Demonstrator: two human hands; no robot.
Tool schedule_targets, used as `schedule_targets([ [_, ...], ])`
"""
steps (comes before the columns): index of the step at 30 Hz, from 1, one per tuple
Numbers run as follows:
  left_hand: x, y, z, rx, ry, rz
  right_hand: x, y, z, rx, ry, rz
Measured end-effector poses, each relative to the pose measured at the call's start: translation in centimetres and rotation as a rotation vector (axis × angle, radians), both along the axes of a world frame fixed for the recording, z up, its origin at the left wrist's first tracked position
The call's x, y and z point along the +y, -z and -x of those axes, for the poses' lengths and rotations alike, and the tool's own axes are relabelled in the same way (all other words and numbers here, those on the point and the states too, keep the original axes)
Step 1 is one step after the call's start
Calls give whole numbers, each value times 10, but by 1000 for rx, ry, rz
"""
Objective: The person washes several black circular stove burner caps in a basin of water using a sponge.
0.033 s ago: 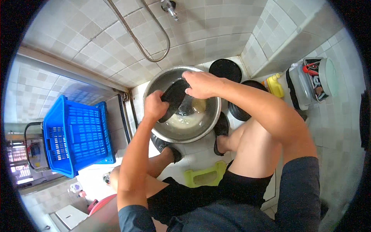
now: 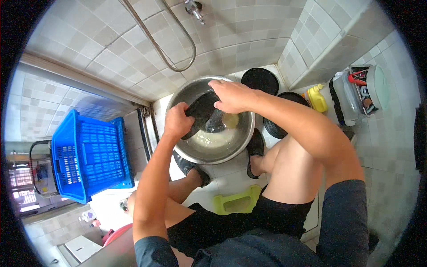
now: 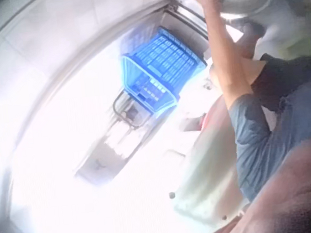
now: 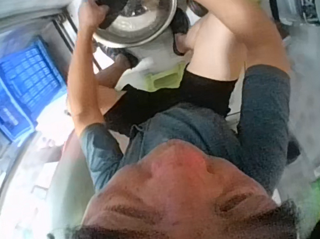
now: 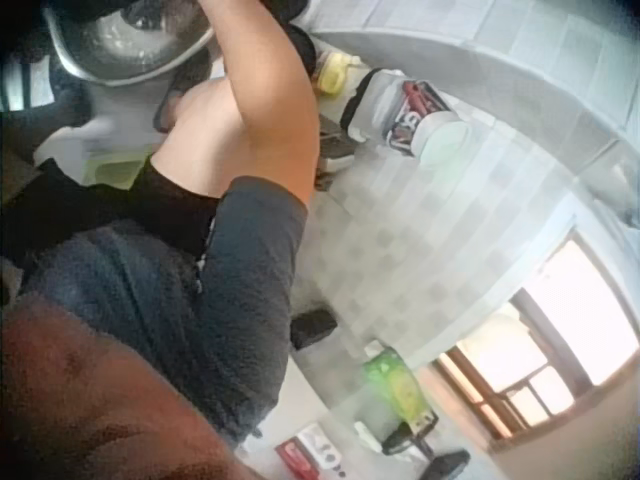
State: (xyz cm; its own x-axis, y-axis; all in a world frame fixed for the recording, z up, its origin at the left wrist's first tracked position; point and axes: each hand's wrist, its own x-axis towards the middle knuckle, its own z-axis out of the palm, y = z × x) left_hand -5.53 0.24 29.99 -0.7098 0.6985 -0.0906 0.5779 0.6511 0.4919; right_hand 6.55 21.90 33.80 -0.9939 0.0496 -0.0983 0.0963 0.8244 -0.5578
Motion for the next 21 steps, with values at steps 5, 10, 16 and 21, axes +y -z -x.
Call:
schedule_targets([
  [5, 2, -90, -28, -31, 86, -8, 14, -2, -1, -9, -128, -63],
  [10, -19, -108, -33, -124, -19, -70, 15, -28, 2, 14, -242, 160],
  [16, -25, -90, -15, -195, 27, -117, 9, -48, 2, -34, -224, 104],
  [21, -23, -87, 5, -119, 129, -93, 5, -55, 3, 17, -237, 76],
])
